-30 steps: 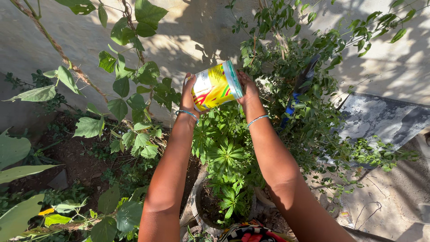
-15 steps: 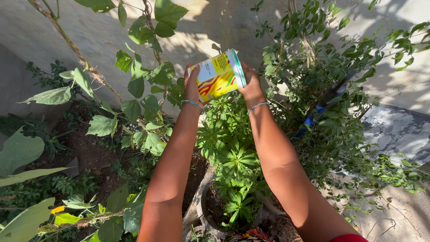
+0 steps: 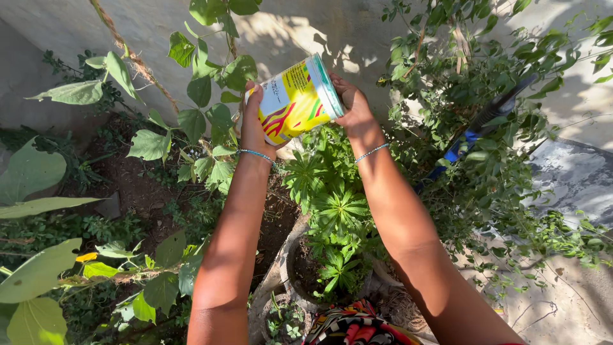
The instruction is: The person repeatedly fills a small yellow and blue container with liquid from a white bucket and pours the contents onto various plants in a garden.
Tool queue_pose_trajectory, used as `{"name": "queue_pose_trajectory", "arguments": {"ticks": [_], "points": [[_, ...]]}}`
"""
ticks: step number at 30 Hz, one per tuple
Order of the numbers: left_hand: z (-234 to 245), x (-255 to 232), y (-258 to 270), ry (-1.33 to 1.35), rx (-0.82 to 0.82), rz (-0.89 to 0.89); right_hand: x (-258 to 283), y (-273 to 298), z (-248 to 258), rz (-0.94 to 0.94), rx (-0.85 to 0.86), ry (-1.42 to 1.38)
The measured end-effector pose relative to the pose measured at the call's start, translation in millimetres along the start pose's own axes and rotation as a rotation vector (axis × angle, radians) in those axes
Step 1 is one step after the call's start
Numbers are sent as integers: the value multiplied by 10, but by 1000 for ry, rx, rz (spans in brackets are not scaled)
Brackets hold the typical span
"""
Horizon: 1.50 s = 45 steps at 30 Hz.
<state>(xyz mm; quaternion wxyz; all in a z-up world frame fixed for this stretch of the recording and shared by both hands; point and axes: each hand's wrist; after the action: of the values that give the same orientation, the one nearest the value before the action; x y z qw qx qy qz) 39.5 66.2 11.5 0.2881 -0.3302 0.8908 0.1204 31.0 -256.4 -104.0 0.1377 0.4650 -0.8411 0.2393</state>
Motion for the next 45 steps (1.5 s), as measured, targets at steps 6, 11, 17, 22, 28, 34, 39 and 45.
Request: {"name": "queue_pose_trajectory", "arguments": {"ticks": [6,11,17,22,28,34,39,45], "points": [[-66,70,327,30,-2,13,122,712,-710,2,-121,219],[-74,159,528,-83,-35,-39,17,987,-613,-53,-264,0],[185,208,757,-171,-47,-168,-508,1054,-306,-9,-438,-42],[327,228,1030,31,-19,48,-368,1079,-267,-276,-4,-132],[326,310,1152,129,30,179,350,1597,-684,-726,312,1428],[243,476,1070,92,8,221,897,1646,-705,-448,142,1749],[120,684,885,27,-23,173,1000,1787,-701,-14,-197,1128],[-78,977,445,-128,-17,-25,824,1727,-292,103,-445,231]]}}
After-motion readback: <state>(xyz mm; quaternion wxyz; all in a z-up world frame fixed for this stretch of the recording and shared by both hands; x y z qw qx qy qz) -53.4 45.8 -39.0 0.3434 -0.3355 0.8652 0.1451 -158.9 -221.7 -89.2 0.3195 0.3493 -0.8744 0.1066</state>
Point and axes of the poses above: each hand's wrist, its own y-axis away from the middle knuckle, its own z-axis out of the back of the hand, x = y × z, and after that the axes turned 11 degrees about z, right-handed
